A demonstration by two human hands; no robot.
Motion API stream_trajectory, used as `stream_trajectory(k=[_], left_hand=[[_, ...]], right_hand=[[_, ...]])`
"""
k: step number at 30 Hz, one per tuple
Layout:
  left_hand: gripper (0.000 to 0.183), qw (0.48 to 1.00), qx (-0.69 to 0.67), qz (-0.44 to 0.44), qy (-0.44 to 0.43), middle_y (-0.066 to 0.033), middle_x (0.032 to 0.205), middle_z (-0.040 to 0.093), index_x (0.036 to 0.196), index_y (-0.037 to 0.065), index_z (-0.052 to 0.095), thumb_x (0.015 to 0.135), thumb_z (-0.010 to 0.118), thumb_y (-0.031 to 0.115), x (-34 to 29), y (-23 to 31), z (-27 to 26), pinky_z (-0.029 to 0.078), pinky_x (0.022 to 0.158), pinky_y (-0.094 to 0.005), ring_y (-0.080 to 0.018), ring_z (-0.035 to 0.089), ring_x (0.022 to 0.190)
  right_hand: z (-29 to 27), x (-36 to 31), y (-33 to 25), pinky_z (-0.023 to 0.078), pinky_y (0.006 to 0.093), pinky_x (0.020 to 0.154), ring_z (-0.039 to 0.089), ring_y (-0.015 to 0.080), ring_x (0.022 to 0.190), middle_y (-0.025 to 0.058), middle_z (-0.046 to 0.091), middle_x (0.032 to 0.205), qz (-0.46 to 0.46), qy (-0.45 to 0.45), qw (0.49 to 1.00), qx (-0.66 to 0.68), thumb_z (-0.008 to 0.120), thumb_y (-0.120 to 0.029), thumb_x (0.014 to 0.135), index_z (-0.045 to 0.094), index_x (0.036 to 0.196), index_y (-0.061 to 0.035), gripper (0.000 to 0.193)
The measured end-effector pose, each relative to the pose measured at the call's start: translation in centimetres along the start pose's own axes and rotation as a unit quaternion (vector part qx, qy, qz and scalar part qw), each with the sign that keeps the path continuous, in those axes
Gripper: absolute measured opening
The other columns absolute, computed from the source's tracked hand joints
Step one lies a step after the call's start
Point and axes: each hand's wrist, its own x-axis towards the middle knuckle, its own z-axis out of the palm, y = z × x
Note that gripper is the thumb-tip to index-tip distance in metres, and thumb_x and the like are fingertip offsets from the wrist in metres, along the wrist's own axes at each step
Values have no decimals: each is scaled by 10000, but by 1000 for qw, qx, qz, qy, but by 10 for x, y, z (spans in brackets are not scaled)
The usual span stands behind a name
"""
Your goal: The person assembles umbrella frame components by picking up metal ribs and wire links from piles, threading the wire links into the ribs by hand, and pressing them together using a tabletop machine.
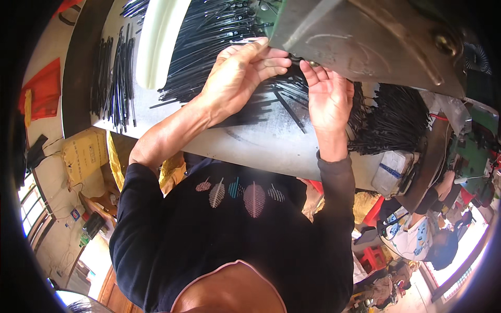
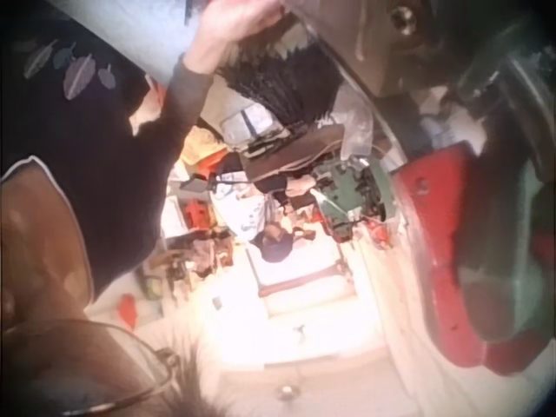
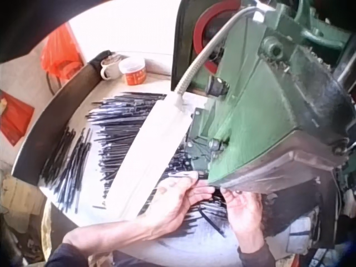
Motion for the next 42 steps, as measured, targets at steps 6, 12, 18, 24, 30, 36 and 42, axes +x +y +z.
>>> stream_trajectory(k=[6,12,18,24,30,36,42], left_hand=[[157,1000,15,19,15,-248,901,625,964,-47,555,903,513,92,3,-3,3,538,791,-414,-320,651,829],[153,999,3,44,20,-233,873,629,961,-50,552,896,507,80,6,-9,4,547,768,-407,-306,660,798],[156,997,31,66,0,-211,841,631,947,-51,557,900,515,91,10,-13,-3,564,717,-373,-286,668,760],[165,996,67,60,11,-203,839,622,951,-77,543,896,507,74,12,-4,3,570,701,-366,-286,669,746],[201,989,74,119,-38,-217,882,620,1012,-92,517,909,502,80,10,-12,-3,552,775,-380,-285,664,806],[234,988,69,132,-37,-238,929,623,1039,-97,504,917,511,103,4,-20,-7,545,797,-370,-283,661,841],[233,999,39,20,12,-275,955,591,1046,-105,475,883,498,60,4,-2,9,535,837,-421,-350,636,884]], right_hand=[[5,-4,2,474,466,918,582,299,1003,149,604,1084,-14,-10,1000,-25,454,-169,956,556,1103,4,249],[1,-7,4,469,470,928,581,321,1013,147,613,1059,-17,9,999,-29,451,-169,957,553,1094,2,241],[0,-9,6,430,424,989,568,277,1060,176,602,1097,-32,-18,998,-57,459,-199,958,561,1090,-15,249],[9,-11,4,429,441,991,573,282,1048,177,604,1087,-14,10,999,-38,462,-191,956,567,1062,-13,232],[9,-6,6,484,477,916,606,321,963,131,632,967,-19,49,999,-11,469,-155,951,569,1022,10,206],[7,-4,5,475,505,923,601,356,968,130,635,952,-33,45,997,-55,482,-123,938,591,929,26,185],[1,-7,-4,502,508,877,619,354,942,233,621,982,-11,25,999,-39,486,-104,927,580,950,69,198]])
